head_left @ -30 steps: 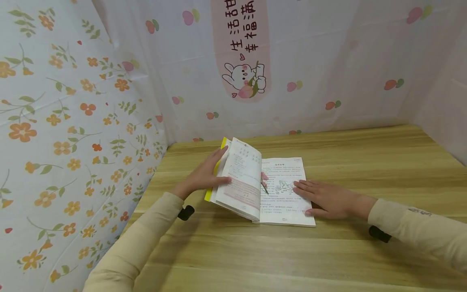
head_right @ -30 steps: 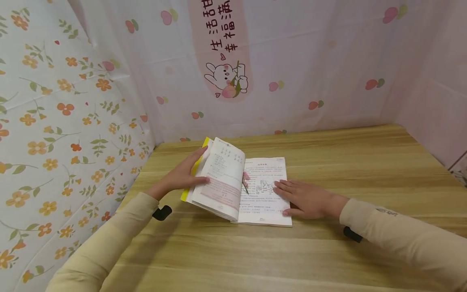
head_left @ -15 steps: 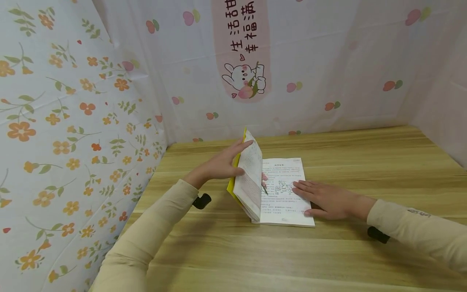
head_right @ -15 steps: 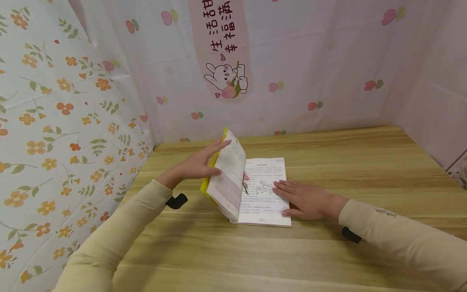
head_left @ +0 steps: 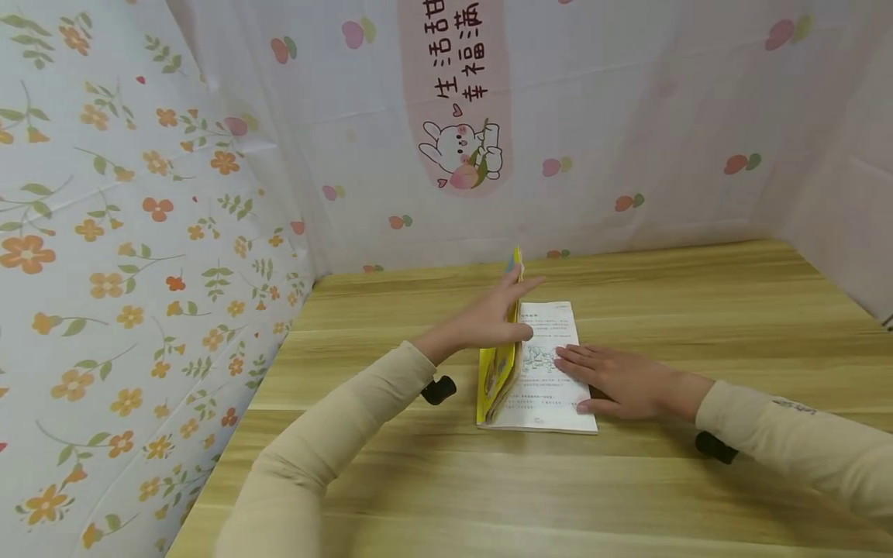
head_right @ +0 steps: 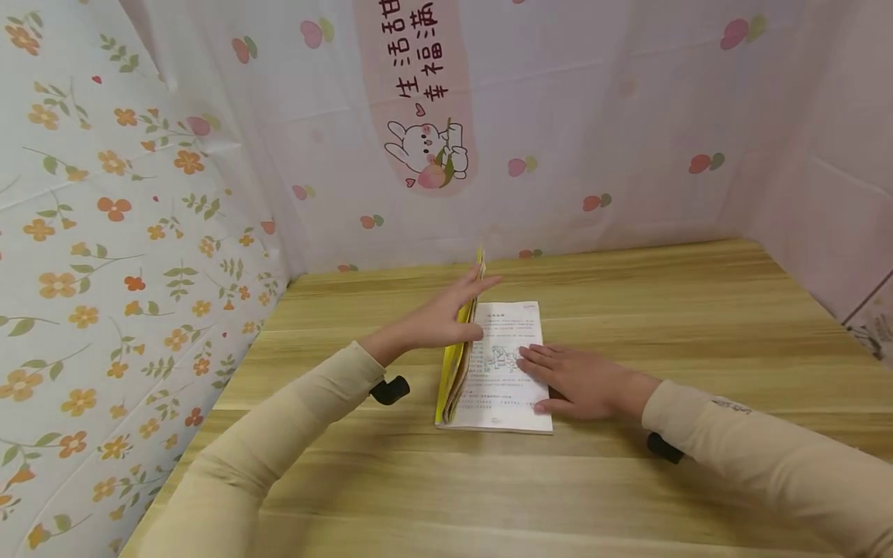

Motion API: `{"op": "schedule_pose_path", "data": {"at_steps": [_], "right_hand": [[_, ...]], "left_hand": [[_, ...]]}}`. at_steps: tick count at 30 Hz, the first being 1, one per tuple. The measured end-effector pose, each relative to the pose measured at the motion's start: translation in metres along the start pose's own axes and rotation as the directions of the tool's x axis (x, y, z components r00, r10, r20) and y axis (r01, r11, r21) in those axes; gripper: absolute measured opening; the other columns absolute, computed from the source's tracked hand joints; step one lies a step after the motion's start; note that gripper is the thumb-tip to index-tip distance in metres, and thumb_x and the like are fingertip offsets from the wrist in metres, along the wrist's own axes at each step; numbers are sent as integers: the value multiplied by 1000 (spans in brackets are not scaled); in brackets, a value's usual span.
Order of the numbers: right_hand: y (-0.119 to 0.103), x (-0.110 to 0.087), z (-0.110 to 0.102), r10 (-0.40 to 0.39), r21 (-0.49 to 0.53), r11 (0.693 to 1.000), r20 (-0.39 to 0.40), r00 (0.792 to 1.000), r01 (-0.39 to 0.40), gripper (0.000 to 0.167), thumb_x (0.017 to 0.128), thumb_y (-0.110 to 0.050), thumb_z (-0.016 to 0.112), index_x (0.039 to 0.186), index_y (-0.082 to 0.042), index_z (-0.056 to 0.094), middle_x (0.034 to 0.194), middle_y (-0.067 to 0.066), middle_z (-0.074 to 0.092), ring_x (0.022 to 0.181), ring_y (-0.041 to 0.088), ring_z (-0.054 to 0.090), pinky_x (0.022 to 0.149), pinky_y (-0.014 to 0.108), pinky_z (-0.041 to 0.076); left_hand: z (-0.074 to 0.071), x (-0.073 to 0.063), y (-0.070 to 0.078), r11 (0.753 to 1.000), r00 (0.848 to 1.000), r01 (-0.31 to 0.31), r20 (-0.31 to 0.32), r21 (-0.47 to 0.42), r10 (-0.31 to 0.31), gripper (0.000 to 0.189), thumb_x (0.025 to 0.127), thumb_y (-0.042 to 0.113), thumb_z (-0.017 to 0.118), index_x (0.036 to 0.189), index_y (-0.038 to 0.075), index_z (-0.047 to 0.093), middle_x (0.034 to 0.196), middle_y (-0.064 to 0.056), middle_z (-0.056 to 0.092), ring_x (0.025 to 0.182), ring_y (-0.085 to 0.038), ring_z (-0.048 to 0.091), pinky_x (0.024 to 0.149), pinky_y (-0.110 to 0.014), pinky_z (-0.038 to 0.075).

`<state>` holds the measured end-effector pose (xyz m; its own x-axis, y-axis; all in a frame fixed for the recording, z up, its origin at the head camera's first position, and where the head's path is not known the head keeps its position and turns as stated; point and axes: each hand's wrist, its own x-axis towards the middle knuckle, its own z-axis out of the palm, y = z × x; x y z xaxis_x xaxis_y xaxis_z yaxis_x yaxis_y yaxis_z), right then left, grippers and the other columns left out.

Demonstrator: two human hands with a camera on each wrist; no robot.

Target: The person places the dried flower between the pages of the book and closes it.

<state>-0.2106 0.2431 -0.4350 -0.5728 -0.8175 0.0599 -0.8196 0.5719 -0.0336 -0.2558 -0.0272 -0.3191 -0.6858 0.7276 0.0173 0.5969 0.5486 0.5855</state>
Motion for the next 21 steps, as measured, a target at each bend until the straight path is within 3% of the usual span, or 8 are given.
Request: {"op": "schedule_pose_path", "data": {"at_steps": [7,12,15,21], "right_hand": [[-1,1,-3,13,13,1000,33,999,-13,77,98,-58,41,151,-3,32,155,16,29,141,33,28,109,50,28],[-1,-1,-8,64,77,995,66,996,-69,78,97,-60,41,151,-4,34,155,17,29,141,37,26,109,52,27],[1,-5,-11,103,99,989,66,992,-109,76,98,-59,41,149,-3,37,154,18,29,140,41,27,108,54,28],[10,-14,-24,158,121,980,13,987,-158,72,98,-49,53,146,3,39,153,20,31,139,42,28,107,57,27]], "left_hand": [[27,14,11,999,998,47,-40,26,-46,82,85,28,61,157,24,21,162,-9,-5,147,-22,-1,113,-51,17],[42,18,16,997,995,70,-68,34,-67,83,87,31,61,157,27,17,162,-9,-8,147,-24,-4,113,-51,15],[49,20,14,998,995,52,-83,47,-48,80,90,36,59,157,26,16,162,-10,-8,147,-24,-4,114,-51,14],[61,20,7,986,996,-18,-85,163,32,77,97,57,45,158,27,8,161,-8,-12,147,-23,-7,116,-44,6]]}}
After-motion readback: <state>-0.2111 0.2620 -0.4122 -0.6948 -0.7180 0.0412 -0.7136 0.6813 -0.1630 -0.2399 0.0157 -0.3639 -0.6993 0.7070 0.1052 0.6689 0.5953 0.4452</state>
